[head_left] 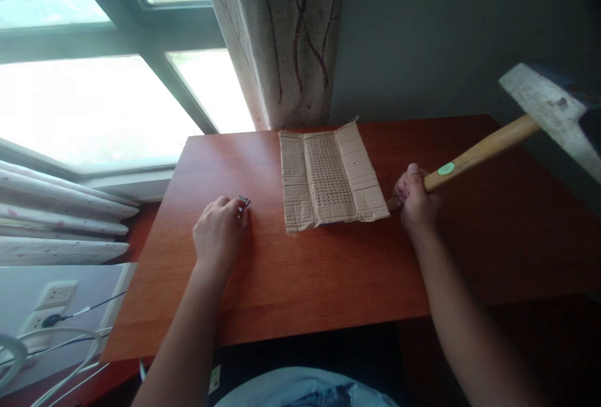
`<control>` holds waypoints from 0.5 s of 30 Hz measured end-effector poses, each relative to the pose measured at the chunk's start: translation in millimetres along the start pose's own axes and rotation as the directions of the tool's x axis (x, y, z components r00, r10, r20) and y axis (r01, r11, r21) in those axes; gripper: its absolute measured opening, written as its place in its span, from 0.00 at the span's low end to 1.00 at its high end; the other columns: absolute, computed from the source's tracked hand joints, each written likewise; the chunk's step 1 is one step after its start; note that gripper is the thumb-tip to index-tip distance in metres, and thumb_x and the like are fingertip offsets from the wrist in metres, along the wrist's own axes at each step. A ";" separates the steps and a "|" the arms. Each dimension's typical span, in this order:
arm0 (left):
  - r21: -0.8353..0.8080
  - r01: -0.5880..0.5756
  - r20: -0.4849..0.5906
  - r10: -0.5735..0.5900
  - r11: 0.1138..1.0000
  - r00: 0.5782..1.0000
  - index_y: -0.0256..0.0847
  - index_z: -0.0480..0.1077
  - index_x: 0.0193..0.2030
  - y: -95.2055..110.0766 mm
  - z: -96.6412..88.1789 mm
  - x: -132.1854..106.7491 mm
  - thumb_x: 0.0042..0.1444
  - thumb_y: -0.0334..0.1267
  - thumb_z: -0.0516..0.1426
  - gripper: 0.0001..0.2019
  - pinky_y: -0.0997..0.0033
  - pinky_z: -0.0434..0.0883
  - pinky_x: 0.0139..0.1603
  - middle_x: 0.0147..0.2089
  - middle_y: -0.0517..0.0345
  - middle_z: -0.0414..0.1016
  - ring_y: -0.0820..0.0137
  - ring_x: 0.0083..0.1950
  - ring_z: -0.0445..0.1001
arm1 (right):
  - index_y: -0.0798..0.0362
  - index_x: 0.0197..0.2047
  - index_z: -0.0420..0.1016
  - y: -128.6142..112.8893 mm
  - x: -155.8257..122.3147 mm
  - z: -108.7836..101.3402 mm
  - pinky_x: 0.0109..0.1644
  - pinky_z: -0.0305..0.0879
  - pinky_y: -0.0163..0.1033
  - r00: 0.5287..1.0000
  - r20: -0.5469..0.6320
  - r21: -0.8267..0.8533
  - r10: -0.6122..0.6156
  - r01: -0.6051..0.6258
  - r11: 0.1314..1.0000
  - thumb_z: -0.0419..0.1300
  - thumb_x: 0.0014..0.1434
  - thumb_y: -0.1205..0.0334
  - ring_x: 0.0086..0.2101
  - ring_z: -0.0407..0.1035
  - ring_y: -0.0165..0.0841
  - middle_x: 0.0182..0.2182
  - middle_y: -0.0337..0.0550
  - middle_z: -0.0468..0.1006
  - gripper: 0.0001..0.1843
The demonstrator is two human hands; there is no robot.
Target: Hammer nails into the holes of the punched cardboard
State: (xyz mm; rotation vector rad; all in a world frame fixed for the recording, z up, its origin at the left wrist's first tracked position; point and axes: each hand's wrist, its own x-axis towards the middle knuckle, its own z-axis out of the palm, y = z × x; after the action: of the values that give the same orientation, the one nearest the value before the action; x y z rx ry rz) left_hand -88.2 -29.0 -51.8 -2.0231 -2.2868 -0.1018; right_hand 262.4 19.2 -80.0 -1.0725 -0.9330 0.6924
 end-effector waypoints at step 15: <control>0.023 -0.178 0.249 0.166 0.984 0.954 0.43 0.75 0.39 4.9 -18.1 0.4 0.66 0.41 0.50 0.13 0.65 0.57 0.30 0.45 0.50 0.80 0.58 0.42 0.78 | 0.49 0.17 0.54 -0.6 0.0 -0.1 0.16 0.42 0.35 1.000 0.018 -0.012 0.011 -0.011 1.000 0.65 0.61 0.42 0.14 0.50 0.23 0.13 0.30 0.54 0.33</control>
State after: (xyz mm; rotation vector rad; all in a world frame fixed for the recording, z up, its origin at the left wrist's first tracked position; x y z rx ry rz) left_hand -83.0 -29.9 -33.8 -2.3159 -2.2054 0.2235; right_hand 262.5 19.0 -79.4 -1.0844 -0.9480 0.7075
